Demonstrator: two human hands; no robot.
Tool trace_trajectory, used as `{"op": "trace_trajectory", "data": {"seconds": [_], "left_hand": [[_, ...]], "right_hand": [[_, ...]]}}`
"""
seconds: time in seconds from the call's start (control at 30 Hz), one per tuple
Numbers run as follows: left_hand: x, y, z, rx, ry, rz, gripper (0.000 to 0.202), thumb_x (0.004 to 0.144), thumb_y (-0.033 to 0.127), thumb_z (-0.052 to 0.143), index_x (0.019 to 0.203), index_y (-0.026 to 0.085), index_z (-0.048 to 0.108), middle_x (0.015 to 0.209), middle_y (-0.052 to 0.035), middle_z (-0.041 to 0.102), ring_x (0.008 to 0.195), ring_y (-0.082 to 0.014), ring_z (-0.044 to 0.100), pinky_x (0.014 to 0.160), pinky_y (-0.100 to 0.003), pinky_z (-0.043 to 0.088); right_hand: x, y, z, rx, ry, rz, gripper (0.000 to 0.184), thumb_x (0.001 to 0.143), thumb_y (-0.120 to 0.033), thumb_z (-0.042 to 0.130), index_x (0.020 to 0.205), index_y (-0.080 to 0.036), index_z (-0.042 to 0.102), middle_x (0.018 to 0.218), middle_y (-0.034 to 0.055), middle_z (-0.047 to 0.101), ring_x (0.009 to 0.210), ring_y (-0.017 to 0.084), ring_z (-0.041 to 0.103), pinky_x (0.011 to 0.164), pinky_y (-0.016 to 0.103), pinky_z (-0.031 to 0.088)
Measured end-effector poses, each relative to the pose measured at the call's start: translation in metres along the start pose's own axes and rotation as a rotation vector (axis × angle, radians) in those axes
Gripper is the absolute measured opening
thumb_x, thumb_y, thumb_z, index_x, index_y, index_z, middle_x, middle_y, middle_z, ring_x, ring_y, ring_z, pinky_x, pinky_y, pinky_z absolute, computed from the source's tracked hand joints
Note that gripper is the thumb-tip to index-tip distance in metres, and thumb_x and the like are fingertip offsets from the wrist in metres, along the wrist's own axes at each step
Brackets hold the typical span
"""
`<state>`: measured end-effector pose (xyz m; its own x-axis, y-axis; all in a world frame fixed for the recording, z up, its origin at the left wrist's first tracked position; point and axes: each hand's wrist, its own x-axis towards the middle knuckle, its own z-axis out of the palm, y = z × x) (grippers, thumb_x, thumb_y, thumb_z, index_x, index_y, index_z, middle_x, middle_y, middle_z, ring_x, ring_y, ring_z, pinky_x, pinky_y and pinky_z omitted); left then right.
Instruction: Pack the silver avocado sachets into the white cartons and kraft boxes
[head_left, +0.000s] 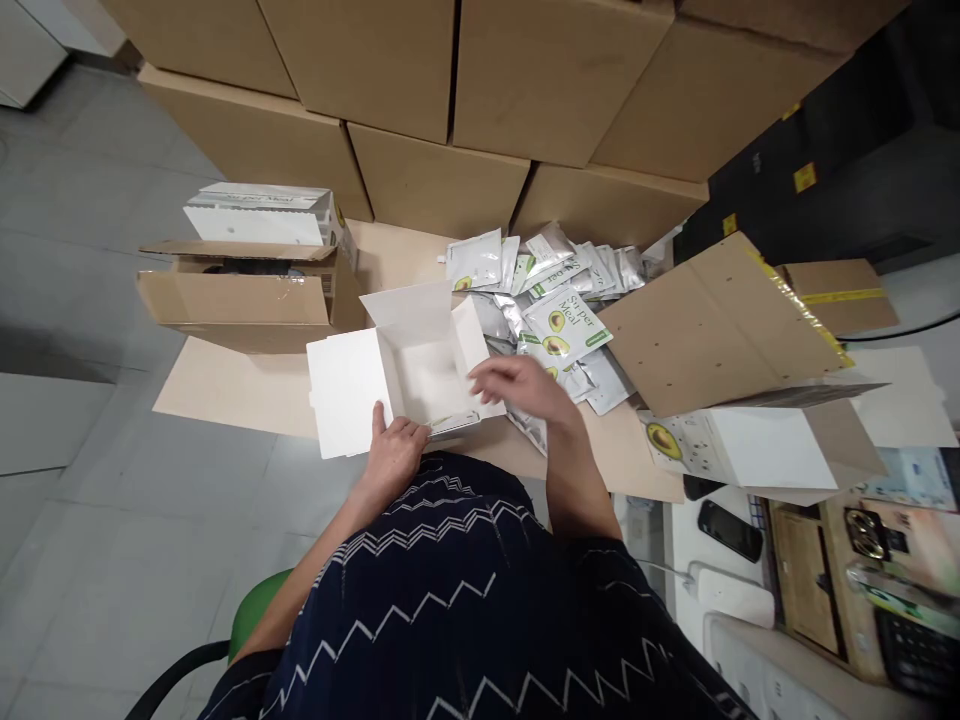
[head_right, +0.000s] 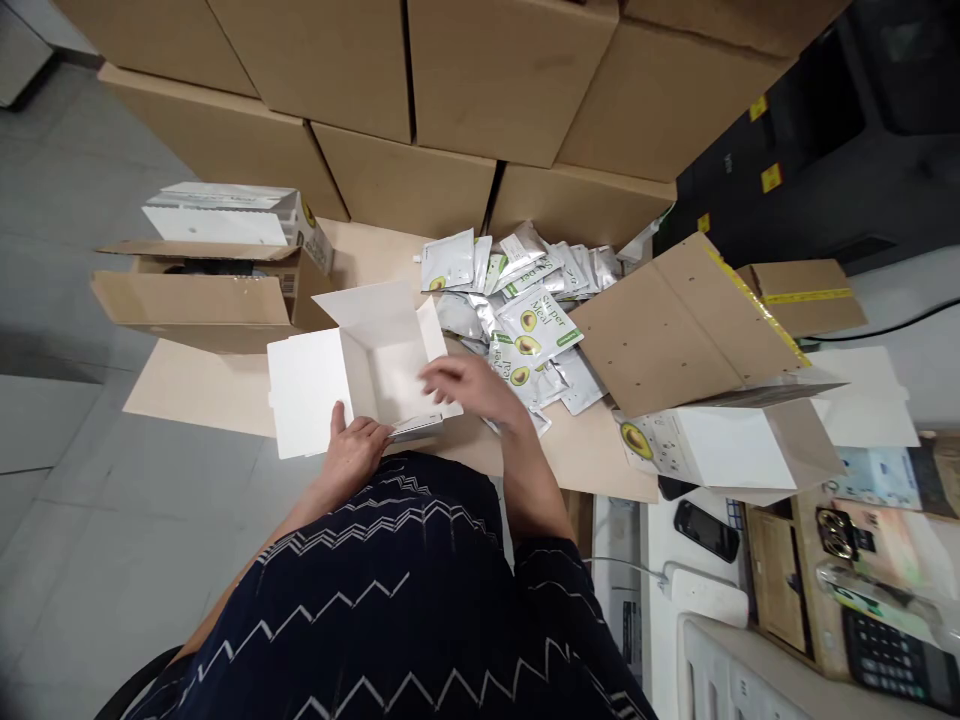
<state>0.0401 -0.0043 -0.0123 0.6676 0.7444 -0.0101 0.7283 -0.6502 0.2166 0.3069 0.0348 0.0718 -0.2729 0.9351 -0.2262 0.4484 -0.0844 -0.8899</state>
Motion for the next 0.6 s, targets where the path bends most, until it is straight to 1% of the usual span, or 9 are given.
{"op": "trace_trajectory", "data": {"seconds": [0.03, 0.1, 0.13, 0.17, 0.27, 0.37, 0.43, 0.5, 0.6], "left_hand": [[0.000, 0.000, 0.000, 0.001, -0.002, 0.005, 0.027, 0.094, 0.010, 0.045, 0.089, 0.019, 0.070, 0.080, -0.0061, 0.071, 0.085, -0.0238, 0.063, 0.115, -0.073, 0.014], [0.001, -0.001, -0.001, 0.005, -0.009, 0.013, 0.030, 0.091, 0.005, 0.044, 0.088, 0.019, 0.070, 0.078, -0.0049, 0.070, 0.083, -0.0231, 0.062, 0.115, -0.073, 0.013], [0.001, -0.001, -0.001, 0.007, -0.013, 0.016, 0.031, 0.090, 0.004, 0.043, 0.087, 0.019, 0.070, 0.076, -0.0043, 0.069, 0.082, -0.0228, 0.062, 0.115, -0.073, 0.013], [0.001, -0.001, -0.002, 0.009, -0.017, 0.017, 0.032, 0.090, 0.003, 0.043, 0.086, 0.020, 0.070, 0.075, -0.0038, 0.068, 0.081, -0.0224, 0.061, 0.115, -0.073, 0.013], [0.002, -0.001, -0.003, 0.020, -0.024, 0.024, 0.033, 0.088, 0.001, 0.042, 0.085, 0.020, 0.069, 0.072, -0.0030, 0.066, 0.080, -0.0219, 0.060, 0.114, -0.073, 0.014], [0.002, -0.001, -0.003, 0.031, -0.030, 0.024, 0.032, 0.089, 0.002, 0.042, 0.086, 0.020, 0.069, 0.073, -0.0036, 0.066, 0.082, -0.0227, 0.060, 0.114, -0.074, 0.015], [0.002, -0.001, -0.003, 0.028, -0.035, 0.020, 0.031, 0.089, 0.003, 0.043, 0.086, 0.020, 0.068, 0.074, -0.0042, 0.066, 0.084, -0.0233, 0.061, 0.113, -0.075, 0.015], [0.001, -0.001, -0.002, 0.017, -0.036, 0.014, 0.029, 0.089, 0.004, 0.044, 0.086, 0.020, 0.068, 0.076, -0.0048, 0.067, 0.086, -0.0241, 0.061, 0.113, -0.075, 0.014], [0.001, 0.001, -0.003, -0.005, -0.039, 0.004, 0.028, 0.089, 0.004, 0.045, 0.087, 0.020, 0.069, 0.076, -0.0056, 0.068, 0.088, -0.0253, 0.062, 0.113, -0.076, 0.014]], "right_hand": [[-0.006, 0.016, -0.014, 0.002, 0.237, 0.107, 0.038, 0.097, -0.044, 0.046, 0.106, -0.016, 0.070, 0.090, 0.0069, 0.074, 0.076, 0.016, 0.066, 0.073, 0.029, 0.052], [-0.013, 0.057, -0.038, -0.137, 0.682, 0.369, 0.039, 0.096, -0.045, 0.046, 0.099, -0.013, 0.069, 0.087, 0.0099, 0.072, 0.080, 0.019, 0.065, 0.075, 0.032, 0.051], [-0.016, 0.079, -0.048, -0.234, 0.828, 0.510, 0.035, 0.094, -0.043, 0.051, 0.098, -0.012, 0.068, 0.089, 0.0125, 0.071, 0.087, 0.022, 0.065, 0.080, 0.034, 0.051], [-0.017, 0.102, -0.057, -0.290, 0.904, 0.637, 0.032, 0.090, -0.040, 0.058, 0.098, -0.011, 0.067, 0.092, 0.0150, 0.071, 0.093, 0.025, 0.065, 0.084, 0.036, 0.050], [-0.017, 0.157, -0.068, -0.176, 0.956, 0.843, 0.028, 0.084, -0.039, 0.065, 0.090, -0.012, 0.066, 0.076, 0.0114, 0.067, 0.086, 0.026, 0.066, 0.077, 0.034, 0.051], [-0.011, 0.186, -0.065, 0.109, 1.000, 0.857, 0.027, 0.085, -0.044, 0.063, 0.080, -0.018, 0.059, 0.053, -0.0005, 0.051, 0.058, 0.020, 0.056, 0.053, 0.029, 0.045], [-0.004, 0.193, -0.060, 0.303, 1.077, 0.825, 0.024, 0.084, -0.042, 0.064, 0.080, -0.021, 0.054, 0.048, -0.0065, 0.041, 0.048, 0.015, 0.045, 0.044, 0.026, 0.036], [0.002, 0.193, -0.056, 0.481, 1.140, 0.769, 0.020, 0.080, -0.035, 0.066, 0.081, -0.022, 0.050, 0.049, -0.0090, 0.039, 0.046, 0.012, 0.040, 0.040, 0.023, 0.032], [0.007, 0.183, -0.056, 0.661, 1.173, 0.578, 0.022, 0.072, -0.024, 0.066, 0.087, -0.021, 0.051, 0.062, -0.0056, 0.054, 0.055, 0.012, 0.053, 0.045, 0.021, 0.042]]}}
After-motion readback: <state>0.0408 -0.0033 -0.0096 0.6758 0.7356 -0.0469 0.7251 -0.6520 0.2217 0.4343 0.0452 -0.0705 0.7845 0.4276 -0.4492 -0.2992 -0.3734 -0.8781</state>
